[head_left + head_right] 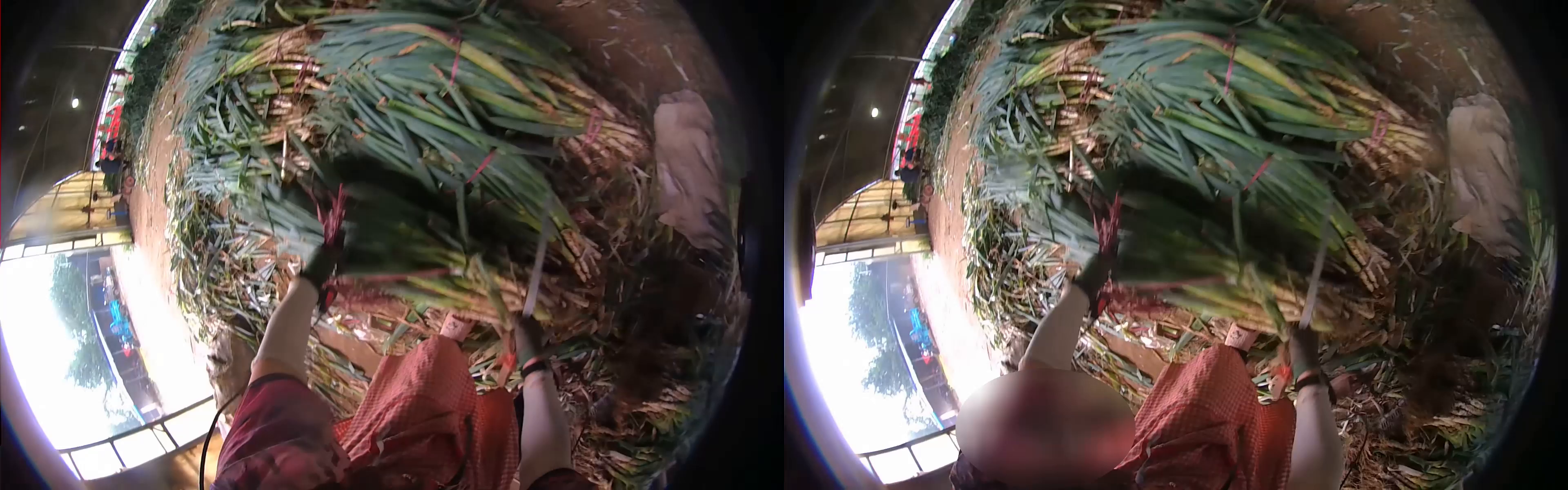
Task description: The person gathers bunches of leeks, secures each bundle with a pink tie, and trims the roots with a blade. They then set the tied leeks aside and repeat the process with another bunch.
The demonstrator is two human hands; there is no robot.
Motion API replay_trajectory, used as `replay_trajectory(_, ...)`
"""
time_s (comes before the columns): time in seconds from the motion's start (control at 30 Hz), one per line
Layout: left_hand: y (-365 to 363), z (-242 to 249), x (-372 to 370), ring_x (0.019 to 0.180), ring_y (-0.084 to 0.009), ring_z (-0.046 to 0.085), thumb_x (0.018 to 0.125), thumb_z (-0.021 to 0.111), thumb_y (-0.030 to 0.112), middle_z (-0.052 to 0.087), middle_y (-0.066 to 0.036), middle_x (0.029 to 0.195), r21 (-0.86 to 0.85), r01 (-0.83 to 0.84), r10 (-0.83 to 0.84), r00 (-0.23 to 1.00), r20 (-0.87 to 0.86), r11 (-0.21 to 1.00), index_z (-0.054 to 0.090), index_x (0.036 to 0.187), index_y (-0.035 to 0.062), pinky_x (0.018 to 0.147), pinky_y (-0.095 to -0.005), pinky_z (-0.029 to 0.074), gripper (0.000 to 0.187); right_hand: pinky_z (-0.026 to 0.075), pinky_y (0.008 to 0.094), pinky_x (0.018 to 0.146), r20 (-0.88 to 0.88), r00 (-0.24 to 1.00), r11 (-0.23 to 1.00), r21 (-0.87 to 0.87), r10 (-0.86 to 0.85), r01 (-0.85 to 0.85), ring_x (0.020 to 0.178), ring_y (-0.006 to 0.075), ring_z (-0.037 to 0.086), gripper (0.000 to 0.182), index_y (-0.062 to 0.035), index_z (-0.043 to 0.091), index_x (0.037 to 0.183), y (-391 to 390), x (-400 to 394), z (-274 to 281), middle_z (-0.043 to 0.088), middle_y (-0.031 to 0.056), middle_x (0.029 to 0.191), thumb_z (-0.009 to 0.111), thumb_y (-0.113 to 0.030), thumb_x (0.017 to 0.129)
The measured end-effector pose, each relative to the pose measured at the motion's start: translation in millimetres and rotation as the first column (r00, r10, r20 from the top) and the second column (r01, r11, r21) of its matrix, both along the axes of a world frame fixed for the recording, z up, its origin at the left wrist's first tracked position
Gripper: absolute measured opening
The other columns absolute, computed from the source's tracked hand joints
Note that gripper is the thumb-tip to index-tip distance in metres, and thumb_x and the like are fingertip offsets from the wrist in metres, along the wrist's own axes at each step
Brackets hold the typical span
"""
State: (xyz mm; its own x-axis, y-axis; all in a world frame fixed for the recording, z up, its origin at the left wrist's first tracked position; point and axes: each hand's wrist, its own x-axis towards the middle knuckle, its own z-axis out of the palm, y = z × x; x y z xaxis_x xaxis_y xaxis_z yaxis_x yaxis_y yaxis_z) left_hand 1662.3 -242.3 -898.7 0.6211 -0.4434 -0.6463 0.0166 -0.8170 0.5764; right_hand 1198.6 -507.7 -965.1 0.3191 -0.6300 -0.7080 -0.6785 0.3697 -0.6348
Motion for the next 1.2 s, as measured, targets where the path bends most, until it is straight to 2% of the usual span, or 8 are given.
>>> replay_trajectory(0.3, -41, 71, -187, 0.067, -0.0133, 0.048, 0.093, 0.043, 0.024, 0.053, -0.002, 0.075, -0.334, -0.198, 0.115, 0.961, -0.252, 0.922, 0.06, 0.101, 0.0092, 0.058, -0.0287, 0.04, 0.024, 0.045, 0.038, 0.053, -0.145, 0.964, 0.876, -0.404, 0.223, -0.264, 0.06, 0.0296, 0.058, 0.014, -0.0076, 0.06, 0.089, 28, -206, 132, 0.056, 0.0107, 0.065, 0.059, -0.016, 0.078)
replay_trajectory(0.43, -150, 97, -269, 0.072, -0.0256, 0.049, 0.086, 0.042, 0.013, 0.054, -0.012, 0.083, -0.311, 0.215, -0.221, 0.975, 0.017, 0.926, 0.053, 0.115, 0.0093, 0.061, -0.0355, 0.041, 0.032, 0.05, 0.0406, 0.063, -0.284, 0.917, 0.787, -0.479, 0.28, -0.388, 0.078, 0.0335, 0.062, 0.025, -0.0089, 0.064, 0.099, 26, -285, 235, 0.062, 0.0133, 0.085, 0.061, -0.015, 0.074)
replay_trajectory(0.53, -197, 135, -332, 0.075, -0.0349, 0.05, 0.08, 0.041, 0.004, 0.055, -0.02, 0.088, 0.034, 0.837, -0.718, 0.447, 0.534, 0.546, 0.048, 0.125, 0.0094, 0.064, -0.0406, 0.041, 0.046, 0.05, 0.0401, 0.063, -0.202, 0.979, 0.914, -0.4, -0.014, -0.07, 0.079, 0.0332, 0.061, 0.029, -0.0078, 0.064, 0.097, 34, -351, 246, 0.062, 0.0133, 0.086, 0.061, -0.01, 0.068)
replay_trajectory(0.63, -214, 176, -372, 0.079, -0.0441, 0.051, 0.075, 0.04, -0.005, 0.056, -0.028, 0.094, 0.067, 0.888, -0.805, 0.378, 0.458, 0.455, 0.042, 0.136, 0.0096, 0.066, -0.0456, 0.042, 0.063, 0.049, 0.0362, 0.061, -0.363, 0.931, 0.803, -0.541, 0.045, -0.249, 0.073, 0.0278, 0.061, 0.026, -0.0048, 0.062, 0.096, 38, -406, 243, 0.061, 0.0109, 0.082, 0.061, -0.011, 0.071)
replay_trajectory(0.67, -235, 176, -376, 0.081, -0.0366, 0.051, 0.08, 0.045, 0.004, 0.057, -0.021, 0.095, 0.032, 0.831, -0.788, 0.513, 0.34, 0.555, 0.048, 0.126, 0.006, 0.069, -0.0423, 0.042, 0.046, 0.049, 0.0342, 0.061, -0.202, 0.959, 0.899, -0.428, -0.201, 0.098, 0.072, 0.024, 0.059, 0.025, -0.0035, 0.061, 0.097, 43, -416, 248, 0.06, 0.0087, 0.08, 0.061, -0.012, 0.073)
replay_trajectory(0.83, -398, 265, -514, 0.072, -0.0104, 0.048, 0.089, 0.059, 0.028, 0.056, 0.001, 0.082, -0.165, 0.479, -0.479, 0.877, 0.042, 0.862, 0.061, 0.095, -0.0014, 0.061, -0.0297, 0.039, 0.03, 0.043, 0.0264, 0.057, -0.006, 0.279, 0.261, 0.335, -0.96, 0.906, 0.068, 0.0097, 0.05, 0.027, 0.0013, 0.057, 0.1, 30, -482, 293, 0.053, -0.0007, 0.074, 0.059, -0.02, 0.082)
replay_trajectory(1.1, -606, 364, -832, 0.099, -0.0141, 0.056, 0.09, 0.058, 0.017, 0.061, -0.006, 0.109, -0.449, 0.869, -0.84, 0.395, 0.373, 0.209, 0.058, 0.115, -0.0025, 0.086, -0.0268, 0.043, 0.032, 0.042, 0.0251, 0.069, 0.154, -0.212, -0.1, 0.531, -0.965, 0.841, 0.078, 0.0106, 0.05, 0.022, 0.0002, 0.056, 0.1, 25, -568, 317, 0.055, 0.0015, 0.086, 0.055, -0.015, 0.085)
replay_trajectory(1.2, -630, 386, -964, 0.112, -0.019, 0.053, 0.09, 0.058, 0.017, 0.054, -0.01, 0.125, -0.674, 0.735, -0.966, 0.221, 0.134, 0.075, 0.051, 0.125, -0.0016, 0.086, -0.0322, 0.045, 0.041, 0.043, 0.0264, 0.067, 0.262, -0.251, -0.059, 0.572, -0.932, 0.818, 0.076, 0.0113, 0.053, 0.017, -0.0011, 0.056, 0.097, 19, -587, 310, 0.056, 0.0018, 0.083, 0.056, -0.014, 0.085)
